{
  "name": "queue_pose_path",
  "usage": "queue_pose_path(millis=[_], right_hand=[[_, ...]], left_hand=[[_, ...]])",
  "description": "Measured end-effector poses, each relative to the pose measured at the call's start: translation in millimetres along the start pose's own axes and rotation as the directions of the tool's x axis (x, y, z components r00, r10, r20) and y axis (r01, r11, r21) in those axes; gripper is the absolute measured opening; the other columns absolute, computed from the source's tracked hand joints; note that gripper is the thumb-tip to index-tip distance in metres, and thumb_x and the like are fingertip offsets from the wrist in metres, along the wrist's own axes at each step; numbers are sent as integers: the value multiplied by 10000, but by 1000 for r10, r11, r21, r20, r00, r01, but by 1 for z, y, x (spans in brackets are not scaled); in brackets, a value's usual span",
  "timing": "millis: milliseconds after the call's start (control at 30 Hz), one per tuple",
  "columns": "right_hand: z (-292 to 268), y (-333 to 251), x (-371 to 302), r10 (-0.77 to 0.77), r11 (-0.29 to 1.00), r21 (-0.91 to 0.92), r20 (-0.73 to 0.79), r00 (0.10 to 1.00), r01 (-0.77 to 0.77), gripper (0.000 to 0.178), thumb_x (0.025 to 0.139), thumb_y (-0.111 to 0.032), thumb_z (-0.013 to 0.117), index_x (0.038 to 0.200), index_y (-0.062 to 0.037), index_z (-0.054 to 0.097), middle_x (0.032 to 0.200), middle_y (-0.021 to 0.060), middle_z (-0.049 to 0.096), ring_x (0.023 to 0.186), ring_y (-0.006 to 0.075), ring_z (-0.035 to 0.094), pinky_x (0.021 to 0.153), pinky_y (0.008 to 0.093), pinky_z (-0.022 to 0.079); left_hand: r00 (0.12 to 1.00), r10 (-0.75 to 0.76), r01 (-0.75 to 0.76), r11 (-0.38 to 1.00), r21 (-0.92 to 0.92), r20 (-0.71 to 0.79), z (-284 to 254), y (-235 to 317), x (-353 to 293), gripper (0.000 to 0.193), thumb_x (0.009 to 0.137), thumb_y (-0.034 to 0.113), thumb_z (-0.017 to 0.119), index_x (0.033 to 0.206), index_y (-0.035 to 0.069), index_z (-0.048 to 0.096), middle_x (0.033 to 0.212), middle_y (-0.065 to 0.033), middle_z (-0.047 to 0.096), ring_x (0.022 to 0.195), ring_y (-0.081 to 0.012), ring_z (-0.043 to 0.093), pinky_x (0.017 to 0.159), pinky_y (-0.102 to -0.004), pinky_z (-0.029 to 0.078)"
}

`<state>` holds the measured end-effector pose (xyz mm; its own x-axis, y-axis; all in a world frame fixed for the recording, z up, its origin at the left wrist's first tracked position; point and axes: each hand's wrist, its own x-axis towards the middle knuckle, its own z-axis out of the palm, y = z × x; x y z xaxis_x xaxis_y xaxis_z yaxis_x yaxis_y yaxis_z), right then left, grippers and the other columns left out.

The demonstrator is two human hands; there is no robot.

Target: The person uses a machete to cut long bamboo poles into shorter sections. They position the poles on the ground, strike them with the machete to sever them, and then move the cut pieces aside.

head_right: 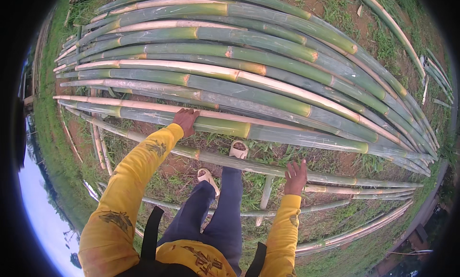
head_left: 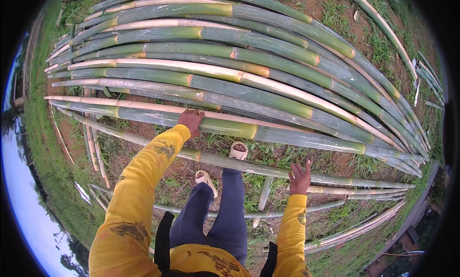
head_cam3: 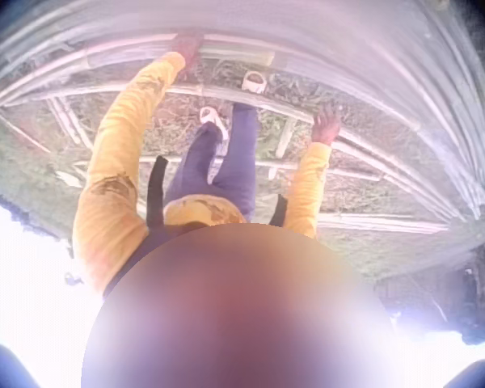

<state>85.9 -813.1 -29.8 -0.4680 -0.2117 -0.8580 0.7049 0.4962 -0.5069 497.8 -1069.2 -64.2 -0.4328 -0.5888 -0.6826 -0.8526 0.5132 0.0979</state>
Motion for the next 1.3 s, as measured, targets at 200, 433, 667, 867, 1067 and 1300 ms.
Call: queue_pose_path(millis=[200,433,667,867,1067,1300], right_hand=[[-26,17,4,58,962,-261,-78,995,-77,676,1003,-474,577,1550,-137,364,1494,177,502,1254,318,594,1084,511,382],[12,19,33,72,929,-368,97,993,-31,797,945,-444,676,1579,-116,322,1460,168,519,1195,324,611,1048,508,412],[98,56,50,48,819,-560,280,959,123,713,908,-321,756,1492,-42,456,1267,155,647,986,257,688,860,357,522],[77,140,69,44,175,-803,585,810,570,758,827,-306,821,1435,16,504,1216,231,685,1056,295,689,909,376,541],[77,199,39,133,-451,-675,596,791,584,1018,693,-409,890,1529,-89,404,1465,243,520,1350,420,505,1120,528,409],[78,250,32,27,-547,-636,636,771,544,1138,664,-412,912,1574,-164,275,1535,131,433,1402,361,436,1185,564,302]], left_hand=[[992,-70,74,997,30,-104,22,-2,25,632,729,236,810,1297,98,567,1265,-126,598,1251,-289,551,1135,-438,351],[724,-672,440,623,-647,-155,27,31,1,652,818,208,755,1386,101,453,1328,-190,520,1314,-369,492,1128,-528,357],[682,-729,439,340,-832,62,131,43,-82,637,827,216,739,1370,77,435,1325,-241,539,1145,-461,600,973,-526,505],[404,-903,475,70,-877,147,271,45,-141,517,838,219,735,1229,33,453,1039,-237,649,979,-473,655,869,-519,532],[302,-845,364,-326,-872,442,354,0,-162,446,871,271,734,1132,31,464,945,-230,655,896,-460,650,802,-517,501],[351,-844,220,-348,-911,406,406,-50,-160,509,877,339,762,1193,24,516,889,-158,707,788,-300,689,742,-395,534]])
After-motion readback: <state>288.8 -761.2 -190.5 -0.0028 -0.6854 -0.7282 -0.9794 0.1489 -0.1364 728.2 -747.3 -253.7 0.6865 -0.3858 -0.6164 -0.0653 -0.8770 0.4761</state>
